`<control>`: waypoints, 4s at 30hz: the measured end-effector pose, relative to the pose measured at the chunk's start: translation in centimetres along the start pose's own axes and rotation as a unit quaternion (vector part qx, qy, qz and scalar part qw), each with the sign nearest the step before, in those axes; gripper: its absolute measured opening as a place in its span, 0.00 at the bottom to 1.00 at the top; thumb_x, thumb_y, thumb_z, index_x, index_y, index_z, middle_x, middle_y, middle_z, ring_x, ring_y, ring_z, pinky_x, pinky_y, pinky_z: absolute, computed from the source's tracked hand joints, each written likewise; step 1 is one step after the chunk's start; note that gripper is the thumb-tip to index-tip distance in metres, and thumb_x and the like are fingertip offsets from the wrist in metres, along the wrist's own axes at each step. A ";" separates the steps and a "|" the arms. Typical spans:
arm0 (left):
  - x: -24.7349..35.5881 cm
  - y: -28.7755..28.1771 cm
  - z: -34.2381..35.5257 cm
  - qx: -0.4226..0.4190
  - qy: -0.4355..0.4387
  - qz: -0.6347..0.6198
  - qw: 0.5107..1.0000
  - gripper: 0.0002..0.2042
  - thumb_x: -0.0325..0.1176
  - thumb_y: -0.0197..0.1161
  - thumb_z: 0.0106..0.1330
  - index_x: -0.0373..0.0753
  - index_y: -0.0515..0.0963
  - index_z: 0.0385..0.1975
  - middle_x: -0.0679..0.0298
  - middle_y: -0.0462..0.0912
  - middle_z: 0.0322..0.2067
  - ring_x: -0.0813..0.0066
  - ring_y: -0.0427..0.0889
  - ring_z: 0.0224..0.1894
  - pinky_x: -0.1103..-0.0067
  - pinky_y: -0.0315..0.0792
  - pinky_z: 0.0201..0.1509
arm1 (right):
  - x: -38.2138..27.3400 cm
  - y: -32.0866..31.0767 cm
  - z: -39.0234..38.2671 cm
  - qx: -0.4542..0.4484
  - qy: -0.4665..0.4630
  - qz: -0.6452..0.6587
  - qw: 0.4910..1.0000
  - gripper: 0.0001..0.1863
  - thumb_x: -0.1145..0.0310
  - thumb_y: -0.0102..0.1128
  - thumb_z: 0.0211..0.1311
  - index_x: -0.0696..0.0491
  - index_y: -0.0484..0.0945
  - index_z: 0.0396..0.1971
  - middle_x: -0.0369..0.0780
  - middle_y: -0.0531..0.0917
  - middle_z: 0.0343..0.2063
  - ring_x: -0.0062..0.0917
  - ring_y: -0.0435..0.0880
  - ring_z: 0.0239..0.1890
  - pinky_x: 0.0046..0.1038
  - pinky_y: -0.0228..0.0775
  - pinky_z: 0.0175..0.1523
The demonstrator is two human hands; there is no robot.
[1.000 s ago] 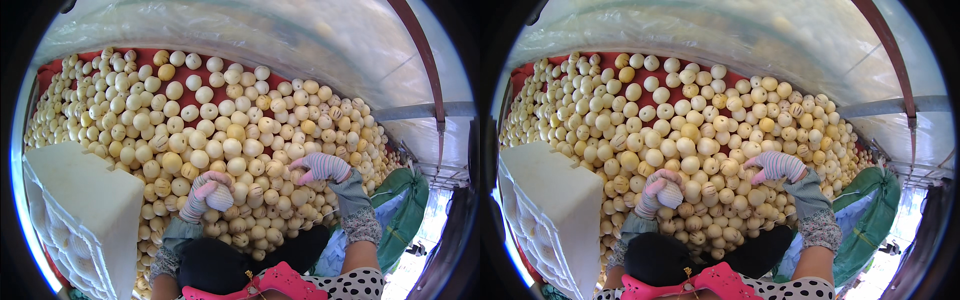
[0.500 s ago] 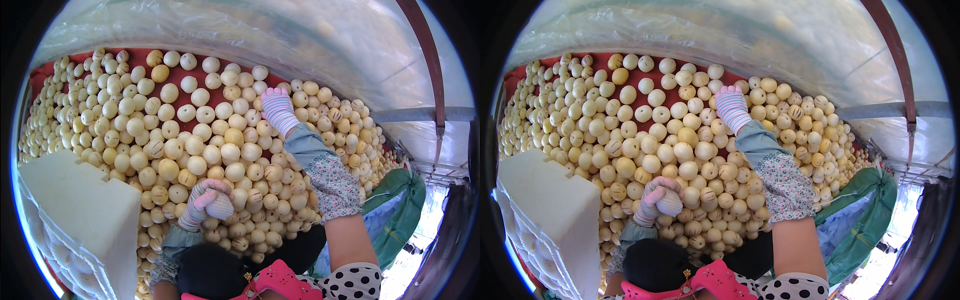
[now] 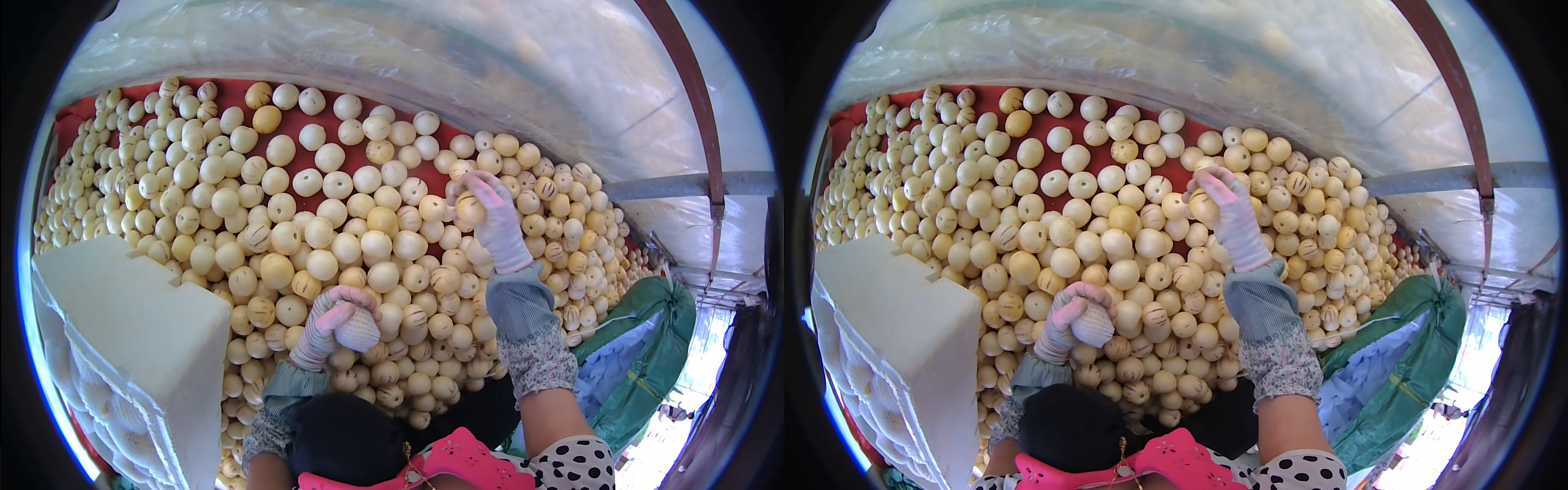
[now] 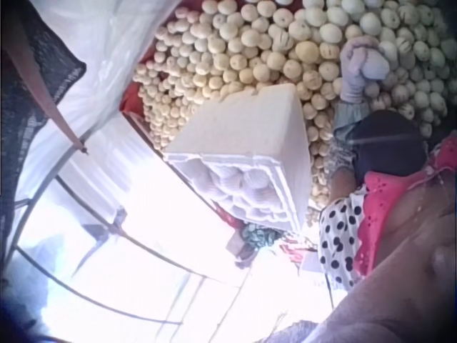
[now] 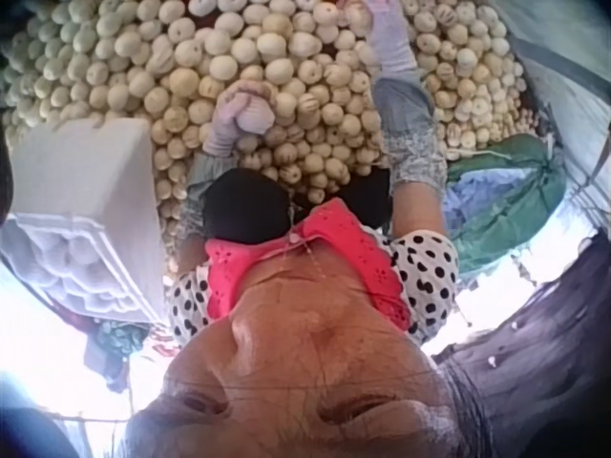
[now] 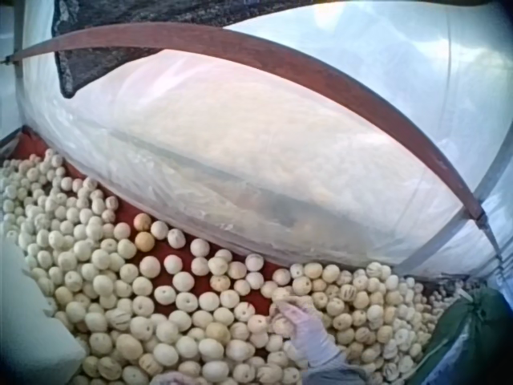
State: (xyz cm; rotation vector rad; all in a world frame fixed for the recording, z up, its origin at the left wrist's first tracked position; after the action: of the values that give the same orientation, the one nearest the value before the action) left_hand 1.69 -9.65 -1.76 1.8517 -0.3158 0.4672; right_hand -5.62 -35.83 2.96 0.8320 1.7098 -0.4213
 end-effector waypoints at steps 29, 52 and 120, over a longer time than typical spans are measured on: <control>-0.9 -0.3 0.1 0.003 0.017 -0.021 1.000 0.14 0.39 0.58 0.60 0.34 0.73 0.38 0.55 0.77 0.35 0.65 0.80 0.37 0.71 0.79 0.39 | -1.2 -9.6 -12.9 -0.058 0.111 -0.615 0.779 0.31 0.52 0.65 0.46 0.57 0.74 0.48 0.50 0.82 0.37 0.38 0.81 0.41 0.34 0.72 0.48; -0.1 0.0 -0.4 -0.014 -0.074 0.039 0.996 0.14 0.37 0.57 0.61 0.35 0.75 0.40 0.61 0.79 0.38 0.74 0.78 0.42 0.76 0.71 0.50 | 0.2 31.5 19.5 -0.229 -0.308 -0.730 0.565 0.21 0.70 0.55 0.54 0.48 0.68 0.51 0.44 0.71 0.52 0.39 0.79 0.45 0.39 0.74 0.44; -0.2 0.9 0.0 -0.047 -0.041 0.030 0.998 0.14 0.40 0.58 0.63 0.35 0.75 0.40 0.62 0.80 0.35 0.75 0.79 0.39 0.78 0.73 0.47 | 7.0 26.9 13.1 -0.201 0.016 -0.819 0.537 0.23 0.62 0.58 0.55 0.55 0.70 0.51 0.45 0.79 0.45 0.37 0.79 0.49 0.38 0.74 0.46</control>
State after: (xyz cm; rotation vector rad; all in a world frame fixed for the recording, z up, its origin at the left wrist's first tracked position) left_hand 1.12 -9.94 -1.10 1.7759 -0.4435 0.4110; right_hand 21.84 -23.81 -3.90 -1.4303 2.0083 -1.1227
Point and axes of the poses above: each hand's wrist, its own z-axis towards the middle knuckle, its own y-axis out of the palm, x = y × z, the point moved 10 cm from there along z, towards the middle knuckle
